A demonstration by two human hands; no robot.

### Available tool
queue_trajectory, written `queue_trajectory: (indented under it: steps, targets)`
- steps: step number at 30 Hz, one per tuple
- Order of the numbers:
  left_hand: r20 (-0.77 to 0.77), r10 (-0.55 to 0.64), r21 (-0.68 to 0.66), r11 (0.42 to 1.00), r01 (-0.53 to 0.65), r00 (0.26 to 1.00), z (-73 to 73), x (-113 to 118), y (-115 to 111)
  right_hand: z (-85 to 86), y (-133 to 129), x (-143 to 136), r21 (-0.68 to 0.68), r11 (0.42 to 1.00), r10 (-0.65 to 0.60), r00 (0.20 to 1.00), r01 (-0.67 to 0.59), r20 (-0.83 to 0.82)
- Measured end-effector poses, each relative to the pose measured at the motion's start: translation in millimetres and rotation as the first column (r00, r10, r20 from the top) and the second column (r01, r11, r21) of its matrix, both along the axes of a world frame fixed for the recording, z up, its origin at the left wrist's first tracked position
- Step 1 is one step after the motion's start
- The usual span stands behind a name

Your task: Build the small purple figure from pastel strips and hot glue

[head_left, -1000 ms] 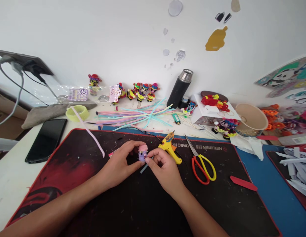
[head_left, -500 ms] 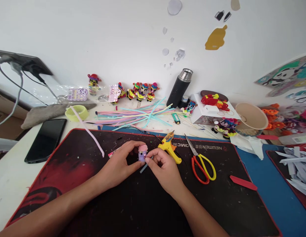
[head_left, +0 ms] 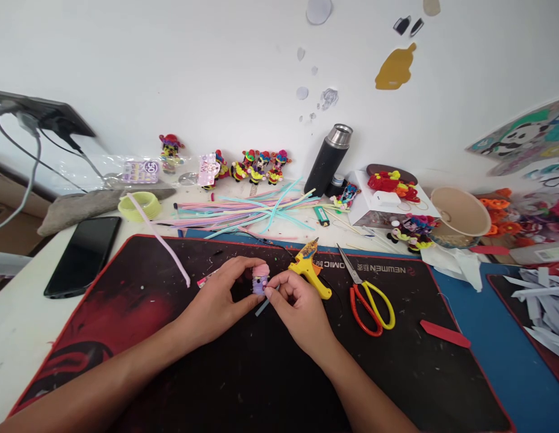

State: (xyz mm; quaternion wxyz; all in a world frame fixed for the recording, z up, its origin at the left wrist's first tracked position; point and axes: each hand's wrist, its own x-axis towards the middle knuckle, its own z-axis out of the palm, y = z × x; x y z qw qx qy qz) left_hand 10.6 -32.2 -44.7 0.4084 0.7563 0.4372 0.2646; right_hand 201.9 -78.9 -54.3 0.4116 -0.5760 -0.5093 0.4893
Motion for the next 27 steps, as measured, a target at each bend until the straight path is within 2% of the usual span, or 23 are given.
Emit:
queue_trajectory:
  steps: [27]
  targets:
    - [-0.023,0.003,0.090,0.996,-0.001,1.000,-4.5,1.8,-0.1,-5.3,-2.6,-1.4,0.007,1.000,-0.018,0.999,0.017,0.028]
